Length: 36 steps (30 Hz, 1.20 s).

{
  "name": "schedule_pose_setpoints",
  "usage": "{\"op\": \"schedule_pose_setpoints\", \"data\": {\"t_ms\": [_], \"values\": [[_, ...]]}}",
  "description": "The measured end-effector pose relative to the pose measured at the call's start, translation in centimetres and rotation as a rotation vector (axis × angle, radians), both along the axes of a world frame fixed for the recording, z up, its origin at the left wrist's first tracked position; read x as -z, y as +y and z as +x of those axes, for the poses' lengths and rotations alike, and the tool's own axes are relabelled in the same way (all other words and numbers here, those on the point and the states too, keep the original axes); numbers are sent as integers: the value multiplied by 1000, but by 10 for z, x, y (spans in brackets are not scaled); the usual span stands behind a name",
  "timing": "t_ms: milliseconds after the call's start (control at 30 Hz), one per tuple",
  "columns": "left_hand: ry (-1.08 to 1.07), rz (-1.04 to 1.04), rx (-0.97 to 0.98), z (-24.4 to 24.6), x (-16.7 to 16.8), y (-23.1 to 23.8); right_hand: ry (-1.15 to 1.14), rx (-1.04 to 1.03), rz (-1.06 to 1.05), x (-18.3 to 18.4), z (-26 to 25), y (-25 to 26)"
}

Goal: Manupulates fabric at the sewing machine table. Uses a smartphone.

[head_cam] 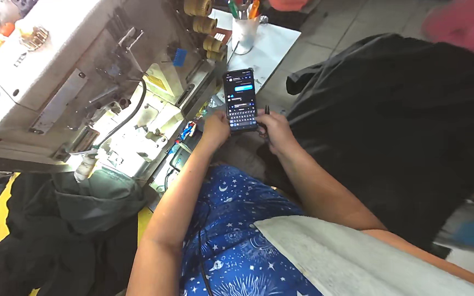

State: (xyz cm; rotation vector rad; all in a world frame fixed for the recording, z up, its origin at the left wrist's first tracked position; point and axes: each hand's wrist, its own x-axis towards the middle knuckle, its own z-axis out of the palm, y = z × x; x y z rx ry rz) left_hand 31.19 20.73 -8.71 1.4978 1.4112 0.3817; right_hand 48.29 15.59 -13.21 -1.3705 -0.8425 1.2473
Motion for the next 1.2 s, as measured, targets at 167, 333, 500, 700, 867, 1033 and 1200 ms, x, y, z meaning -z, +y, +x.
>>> {"op": "schedule_pose_setpoints", "data": {"t_ms": [167, 333, 500, 700, 867, 1033, 1200], "values": [[12, 30, 0, 0, -1, -3, -81, 7, 13, -1, -4, -1], [48, 91, 43, -1, -2, -6, -114, 22, 24, 0, -6, -3], [48, 137, 26, 0, -3, -11, -158, 35, 9, -1, -9, -3], [87, 149, 35, -1, -3, -11, -165, 32, 22, -2, -9, -2], [92, 155, 31, -1, -2, -11, -147, 33, 17, -2, -9, -2], [79, 162, 22, -1, -4, -13, -138, 40, 21, 0, -9, -1], [84, 180, 23, -2, -3, -13, -111, 22, 44, -4, -9, -1]]}}
